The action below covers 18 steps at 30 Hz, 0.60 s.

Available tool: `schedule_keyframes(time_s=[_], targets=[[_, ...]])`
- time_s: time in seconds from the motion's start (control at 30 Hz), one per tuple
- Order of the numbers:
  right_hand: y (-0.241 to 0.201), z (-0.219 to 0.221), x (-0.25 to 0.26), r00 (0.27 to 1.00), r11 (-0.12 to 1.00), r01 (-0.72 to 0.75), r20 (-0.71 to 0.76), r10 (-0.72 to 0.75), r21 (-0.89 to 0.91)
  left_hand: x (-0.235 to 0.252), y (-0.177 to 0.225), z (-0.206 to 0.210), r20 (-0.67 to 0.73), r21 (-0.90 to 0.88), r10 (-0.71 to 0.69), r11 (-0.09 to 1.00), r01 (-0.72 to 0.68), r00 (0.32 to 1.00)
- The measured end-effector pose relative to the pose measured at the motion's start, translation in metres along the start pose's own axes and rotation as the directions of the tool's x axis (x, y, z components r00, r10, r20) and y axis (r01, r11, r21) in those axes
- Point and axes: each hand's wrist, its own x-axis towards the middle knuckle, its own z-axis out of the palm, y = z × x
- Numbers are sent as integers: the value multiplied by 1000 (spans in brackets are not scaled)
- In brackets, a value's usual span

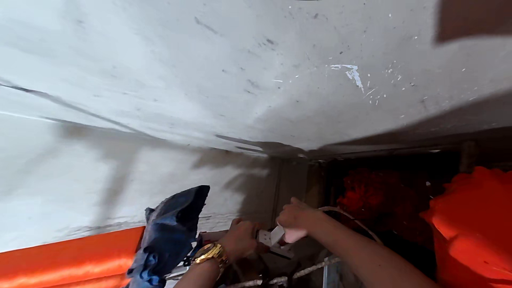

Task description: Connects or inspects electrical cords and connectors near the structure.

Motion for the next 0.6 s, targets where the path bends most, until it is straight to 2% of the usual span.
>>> schedule_keyframes(time_s=[0.27, 0.47, 0.6], targets=[[0, -7, -9, 995, 997, -81, 50, 80, 10, 8, 1, -2, 24, 23, 3, 1000, -4, 1000], [-6, -13, -14, 996, 996, -93, 18, 93, 4, 12, 24, 2, 30, 345, 32, 938, -40, 999], [3, -8, -9, 998, 998, -63, -1, 63, 19, 8, 27, 3, 21, 407, 32, 913, -38, 999]])
